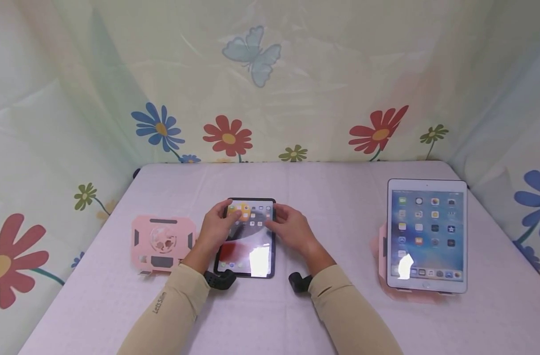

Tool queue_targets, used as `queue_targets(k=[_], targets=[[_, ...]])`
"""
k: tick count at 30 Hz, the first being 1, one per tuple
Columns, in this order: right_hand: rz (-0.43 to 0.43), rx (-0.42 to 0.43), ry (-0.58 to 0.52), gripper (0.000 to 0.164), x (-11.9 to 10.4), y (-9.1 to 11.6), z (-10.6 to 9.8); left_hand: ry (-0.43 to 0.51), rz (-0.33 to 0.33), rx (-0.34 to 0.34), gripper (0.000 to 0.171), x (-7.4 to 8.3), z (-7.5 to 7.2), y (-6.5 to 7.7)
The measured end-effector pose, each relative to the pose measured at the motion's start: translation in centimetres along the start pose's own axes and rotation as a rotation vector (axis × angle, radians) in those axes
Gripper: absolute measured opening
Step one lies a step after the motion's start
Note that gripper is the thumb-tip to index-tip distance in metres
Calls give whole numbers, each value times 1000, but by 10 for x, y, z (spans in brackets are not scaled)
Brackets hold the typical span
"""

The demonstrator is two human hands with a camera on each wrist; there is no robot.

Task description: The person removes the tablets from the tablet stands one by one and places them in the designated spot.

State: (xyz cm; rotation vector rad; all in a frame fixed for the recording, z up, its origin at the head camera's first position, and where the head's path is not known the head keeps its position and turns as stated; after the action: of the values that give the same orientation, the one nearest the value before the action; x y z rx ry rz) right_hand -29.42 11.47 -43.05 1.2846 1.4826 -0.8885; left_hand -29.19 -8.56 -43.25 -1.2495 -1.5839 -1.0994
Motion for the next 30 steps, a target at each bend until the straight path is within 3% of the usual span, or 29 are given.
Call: queue_targets(k=[30], targets=[[-17, -30, 22, 63, 1, 0, 6, -46, -5, 50, 53, -3, -1, -2]])
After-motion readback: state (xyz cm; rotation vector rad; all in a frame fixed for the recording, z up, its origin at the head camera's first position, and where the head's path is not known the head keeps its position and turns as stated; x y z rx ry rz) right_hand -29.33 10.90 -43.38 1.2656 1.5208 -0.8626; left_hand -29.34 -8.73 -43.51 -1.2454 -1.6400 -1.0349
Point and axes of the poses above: each hand's wrist, its own y-axis away from the middle knuckle, its own z-axis out of the palm, x = y × z, the point moved 7 cm from there along -y, towards the middle knuckle, and after that the axes turned 4 degrees about -y, right-handed, at the moved point
